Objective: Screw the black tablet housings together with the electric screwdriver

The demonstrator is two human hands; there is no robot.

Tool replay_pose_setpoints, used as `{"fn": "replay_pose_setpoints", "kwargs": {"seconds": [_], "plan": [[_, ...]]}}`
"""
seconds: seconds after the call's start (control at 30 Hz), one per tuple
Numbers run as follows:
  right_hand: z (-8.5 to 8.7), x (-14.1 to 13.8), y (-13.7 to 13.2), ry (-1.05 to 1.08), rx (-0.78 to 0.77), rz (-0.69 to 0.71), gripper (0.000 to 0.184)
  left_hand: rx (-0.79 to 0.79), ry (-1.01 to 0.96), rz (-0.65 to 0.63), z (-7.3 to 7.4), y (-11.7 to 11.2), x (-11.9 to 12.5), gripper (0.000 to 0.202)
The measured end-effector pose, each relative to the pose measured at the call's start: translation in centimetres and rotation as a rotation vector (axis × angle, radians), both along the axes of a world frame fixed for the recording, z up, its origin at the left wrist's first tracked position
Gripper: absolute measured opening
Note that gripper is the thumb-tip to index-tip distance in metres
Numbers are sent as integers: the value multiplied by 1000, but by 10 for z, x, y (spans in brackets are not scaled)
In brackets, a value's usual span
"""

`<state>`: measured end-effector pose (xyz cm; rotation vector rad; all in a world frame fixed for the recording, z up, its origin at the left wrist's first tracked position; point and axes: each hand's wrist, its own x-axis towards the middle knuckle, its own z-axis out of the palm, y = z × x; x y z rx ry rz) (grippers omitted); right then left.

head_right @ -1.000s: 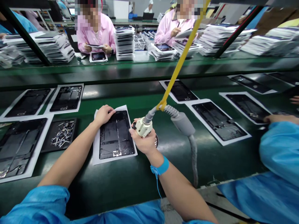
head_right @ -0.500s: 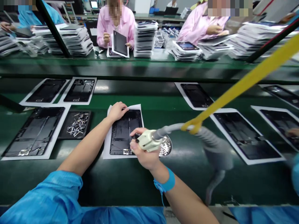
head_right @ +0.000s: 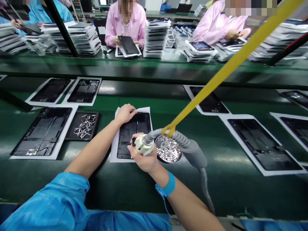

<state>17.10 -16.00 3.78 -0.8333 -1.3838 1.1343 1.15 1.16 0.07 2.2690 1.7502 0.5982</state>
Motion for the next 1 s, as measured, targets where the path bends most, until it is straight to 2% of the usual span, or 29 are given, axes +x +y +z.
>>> {"fn": "replay_pose_setpoints", "kwargs": {"seconds": [0.1, 0.2, 0.27, 0.33, 0.43, 0.5, 0.57, 0.63, 0.73, 0.87, 1.0], "plan": [[-2, -2, 0, 24, -7, -2, 22, 62, -2, 75, 9, -7, -2, 25], [-4, -2, 0, 35, -19, 24, 23, 97, 110, 180, 29, -32, -14, 34], [-3, 1, 1, 75, -30, 49, 25, -30, 239, 246, 44, -60, -26, 44], [1, 6, 3, 151, -17, 32, 29, -274, 355, 307, 54, -92, -36, 62], [12, 17, 4, 238, 23, -39, 30, -467, 454, 329, 56, -135, -38, 64], [18, 23, 5, 265, 42, -75, 28, -482, 464, 314, 51, -152, -31, 50], [19, 28, 6, 281, 47, -94, 27, -475, 439, 312, 46, -158, -23, 38], [18, 32, 6, 289, 39, -100, 27, -428, 395, 353, 44, -153, -22, 33], [15, 36, 8, 290, 29, -136, 29, -286, 291, 423, 48, -128, -39, 29], [11, 43, 10, 279, 6, -184, 28, -119, 127, 466, 66, -71, -67, 24], [8, 48, 13, 212, 4, -226, 26, -80, 117, 559, 81, -7, -75, 33]]}}
